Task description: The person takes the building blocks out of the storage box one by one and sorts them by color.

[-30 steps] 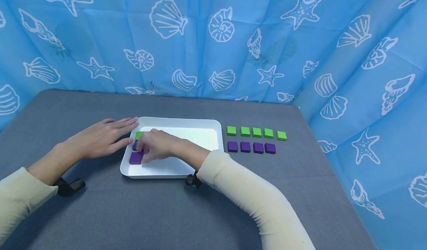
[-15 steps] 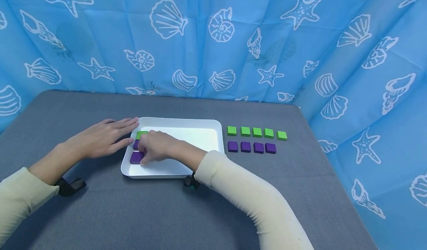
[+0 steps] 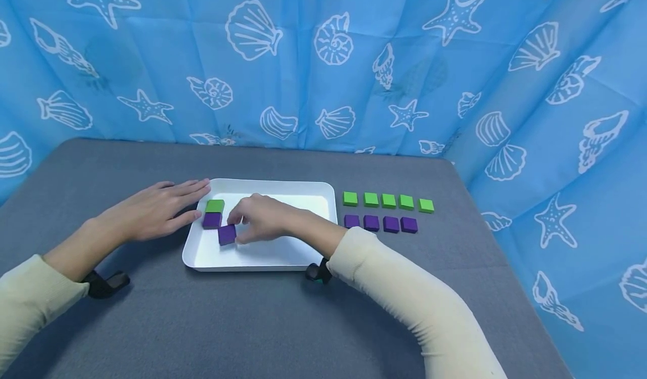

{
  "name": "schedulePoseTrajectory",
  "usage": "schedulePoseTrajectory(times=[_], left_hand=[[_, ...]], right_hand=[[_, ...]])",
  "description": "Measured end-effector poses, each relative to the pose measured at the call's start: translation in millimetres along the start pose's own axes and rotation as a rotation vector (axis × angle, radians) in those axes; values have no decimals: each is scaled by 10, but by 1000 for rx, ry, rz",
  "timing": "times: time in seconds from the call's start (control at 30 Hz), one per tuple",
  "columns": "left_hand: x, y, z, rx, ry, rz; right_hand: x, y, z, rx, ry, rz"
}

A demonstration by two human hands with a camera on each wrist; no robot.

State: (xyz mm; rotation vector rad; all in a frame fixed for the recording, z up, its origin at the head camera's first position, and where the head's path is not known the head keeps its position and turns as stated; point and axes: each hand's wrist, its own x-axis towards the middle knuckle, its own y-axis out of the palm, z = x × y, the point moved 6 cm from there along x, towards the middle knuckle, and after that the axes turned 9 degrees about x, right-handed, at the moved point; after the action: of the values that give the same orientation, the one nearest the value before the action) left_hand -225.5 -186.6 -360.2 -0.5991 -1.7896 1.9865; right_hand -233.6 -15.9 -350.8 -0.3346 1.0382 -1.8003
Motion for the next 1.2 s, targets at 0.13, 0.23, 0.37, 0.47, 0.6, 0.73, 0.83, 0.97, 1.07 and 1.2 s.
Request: schedulePoseTrajectory(times=[0.13, 0.23, 0.37, 0.47, 0.6, 0.73, 0.83, 0.97, 1.07, 1.2], left_hand=[[-2, 16, 9, 1, -10, 17], [-9, 30, 17, -2, -11, 18], [-21, 42, 21, -6, -6, 14], [-26, 44, 18, -7, -5, 15], [-27, 42, 13, -9, -6, 19], [-28, 40, 11, -8, -11, 23], [-29, 41, 14, -5, -9, 23], [-27, 36, 16, -5, 0, 18], [-27, 31, 18, -6, 1, 18], [-24, 31, 15, -5, 0, 24]], right_hand=[[-186, -93, -108, 16, 28, -39], [-338, -172, -220, 26, 57, -78], [-561, -288, -370, 46, 66, -150], [-735, -368, -461, 67, 56, -204], [-973, -463, -556, 110, 56, -266], [-1229, -550, -687, 138, 98, -325], [-1434, -611, -801, 158, 138, -373], [-1727, -684, -959, 168, 156, -437], [-1945, -729, -1080, 157, 161, -478], [-2200, -753, -1208, 135, 178, -525]])
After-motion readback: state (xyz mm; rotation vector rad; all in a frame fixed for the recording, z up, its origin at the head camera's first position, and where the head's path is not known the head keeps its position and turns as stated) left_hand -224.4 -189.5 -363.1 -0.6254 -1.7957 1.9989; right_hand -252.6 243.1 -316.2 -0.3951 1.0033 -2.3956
